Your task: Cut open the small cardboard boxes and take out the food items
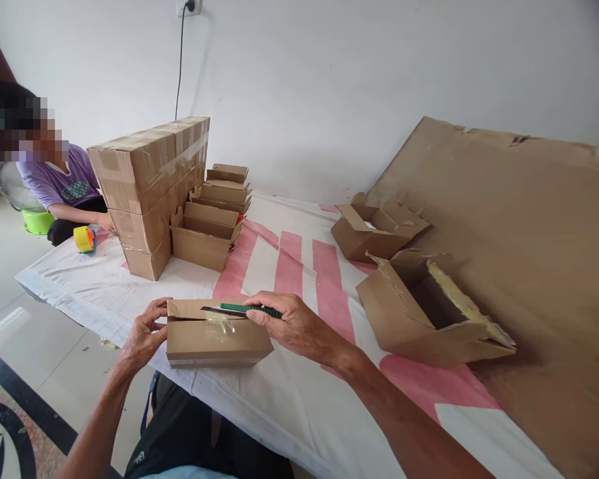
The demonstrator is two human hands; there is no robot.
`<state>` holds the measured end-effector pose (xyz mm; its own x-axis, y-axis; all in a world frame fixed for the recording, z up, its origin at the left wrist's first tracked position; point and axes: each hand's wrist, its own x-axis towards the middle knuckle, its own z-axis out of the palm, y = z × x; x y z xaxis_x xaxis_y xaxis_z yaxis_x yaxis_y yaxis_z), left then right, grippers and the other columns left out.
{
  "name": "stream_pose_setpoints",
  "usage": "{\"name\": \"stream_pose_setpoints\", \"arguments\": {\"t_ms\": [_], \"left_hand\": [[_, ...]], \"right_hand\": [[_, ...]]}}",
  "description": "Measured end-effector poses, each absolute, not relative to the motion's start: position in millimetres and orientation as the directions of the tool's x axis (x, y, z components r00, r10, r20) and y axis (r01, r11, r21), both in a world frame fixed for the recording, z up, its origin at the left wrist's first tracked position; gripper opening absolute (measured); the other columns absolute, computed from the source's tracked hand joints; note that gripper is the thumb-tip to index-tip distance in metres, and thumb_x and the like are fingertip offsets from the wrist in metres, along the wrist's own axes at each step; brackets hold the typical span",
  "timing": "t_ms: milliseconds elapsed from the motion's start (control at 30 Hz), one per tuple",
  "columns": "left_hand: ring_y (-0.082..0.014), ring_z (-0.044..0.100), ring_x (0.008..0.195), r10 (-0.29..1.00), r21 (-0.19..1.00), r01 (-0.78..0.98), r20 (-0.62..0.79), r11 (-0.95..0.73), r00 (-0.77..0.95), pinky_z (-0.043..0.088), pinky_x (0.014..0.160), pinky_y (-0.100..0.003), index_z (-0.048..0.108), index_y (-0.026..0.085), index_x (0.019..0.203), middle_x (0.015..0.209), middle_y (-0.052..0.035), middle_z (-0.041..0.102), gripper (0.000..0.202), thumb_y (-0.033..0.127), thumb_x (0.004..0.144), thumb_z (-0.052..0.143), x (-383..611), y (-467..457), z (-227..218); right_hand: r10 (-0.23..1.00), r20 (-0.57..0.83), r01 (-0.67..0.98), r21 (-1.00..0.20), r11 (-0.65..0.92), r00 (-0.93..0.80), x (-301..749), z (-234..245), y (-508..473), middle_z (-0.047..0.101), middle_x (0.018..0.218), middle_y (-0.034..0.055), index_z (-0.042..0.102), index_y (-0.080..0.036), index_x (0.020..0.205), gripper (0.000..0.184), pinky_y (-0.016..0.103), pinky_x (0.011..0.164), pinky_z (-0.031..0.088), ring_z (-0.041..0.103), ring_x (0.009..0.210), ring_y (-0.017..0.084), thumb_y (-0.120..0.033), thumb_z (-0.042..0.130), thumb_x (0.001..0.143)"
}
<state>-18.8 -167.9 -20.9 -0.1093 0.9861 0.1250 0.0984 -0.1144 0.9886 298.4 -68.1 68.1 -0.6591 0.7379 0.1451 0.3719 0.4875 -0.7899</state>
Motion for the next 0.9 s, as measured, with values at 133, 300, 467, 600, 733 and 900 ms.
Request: {"name": "stream_pose_setpoints", "arguments": {"t_ms": [133, 300, 467, 600, 733, 900], "left_hand": [[-0.0357, 0.050, 0.147, 0.985, 0.988, 0.109, 0.125, -0.113, -0.115, 0.061, 0.095, -0.031, 0.085, 0.024, 0.107, 0.149, -0.0146, 0.057, 0.034, 0.050, 0.085, 0.086, -18.5, -168.6, -23.4], [-0.0357, 0.053, 0.144, 0.985, 0.987, 0.102, 0.133, -0.121, -0.113, 0.062, 0.093, -0.033, 0.085, 0.025, 0.107, 0.150, -0.0144, 0.057, 0.033, 0.050, 0.085, 0.087, -18.2, -168.5, -24.1], [-0.0367, 0.051, 0.146, 0.985, 0.988, 0.108, 0.124, -0.111, -0.123, 0.062, 0.093, -0.033, 0.085, 0.026, 0.106, 0.149, -0.0140, 0.058, 0.033, 0.048, 0.082, 0.089, -17.5, -168.7, -21.9], [-0.0368, 0.050, 0.147, 0.984, 0.987, 0.116, 0.129, -0.116, -0.120, 0.062, 0.093, -0.033, 0.085, 0.026, 0.108, 0.149, -0.0140, 0.058, 0.033, 0.048, 0.084, 0.088, -17.3, -169.3, -20.1], [-0.0364, 0.053, 0.144, 0.985, 0.986, 0.115, 0.130, -0.117, -0.114, 0.063, 0.093, -0.034, 0.085, 0.026, 0.107, 0.149, -0.0140, 0.058, 0.032, 0.048, 0.084, 0.088, -17.1, -169.4, -20.2], [-0.0356, 0.052, 0.145, 0.985, 0.986, 0.113, 0.135, -0.122, -0.111, 0.063, 0.094, -0.033, 0.085, 0.025, 0.108, 0.148, -0.0141, 0.058, 0.031, 0.048, 0.087, 0.085, -17.7, -169.2, -23.0]], "right_hand": [[0.724, 0.084, 0.408, -0.779, 0.476, -0.685, 297.4, 69.6, -64.7, 0.078, 0.098, 0.0032, 0.077, -0.024, 0.102, 0.028, 0.034, 0.078, 0.051, 0.069, 0.087, 0.021, -0.042, 0.056, 0.101], [0.718, 0.033, 0.434, -0.778, 0.455, -0.695, 298.8, 73.0, -63.0, 0.077, 0.093, 0.0012, 0.076, -0.024, 0.098, 0.017, 0.033, 0.075, 0.048, 0.066, 0.083, 0.020, -0.034, 0.063, 0.093], [0.699, 0.050, 0.406, -0.783, 0.471, -0.713, 299.6, 75.3, -59.3, 0.077, 0.095, 0.0024, 0.079, -0.025, 0.099, 0.021, 0.033, 0.075, 0.048, 0.066, 0.086, 0.021, -0.036, 0.061, 0.095], [0.667, 0.038, 0.401, -0.773, 0.491, -0.744, 297.6, 81.6, -56.6, 0.075, 0.090, 0.0021, 0.081, -0.024, 0.095, 0.022, 0.032, 0.070, 0.044, 0.064, 0.080, 0.020, -0.035, 0.061, 0.095], [0.637, 0.047, 0.403, -0.738, 0.541, -0.769, 295.3, 90.0, -54.3, 0.074, 0.087, 0.0015, 0.083, -0.025, 0.096, 0.024, 0.031, 0.068, 0.042, 0.062, 0.077, 0.019, -0.033, 0.060, 0.096], [0.609, 0.063, 0.428, -0.654, 0.624, -0.791, 290.5, 99.5, -50.4, 0.077, 0.089, 0.0016, 0.085, -0.028, 0.101, 0.027, 0.032, 0.069, 0.042, 0.062, 0.076, 0.019, -0.029, 0.059, 0.095]]}}
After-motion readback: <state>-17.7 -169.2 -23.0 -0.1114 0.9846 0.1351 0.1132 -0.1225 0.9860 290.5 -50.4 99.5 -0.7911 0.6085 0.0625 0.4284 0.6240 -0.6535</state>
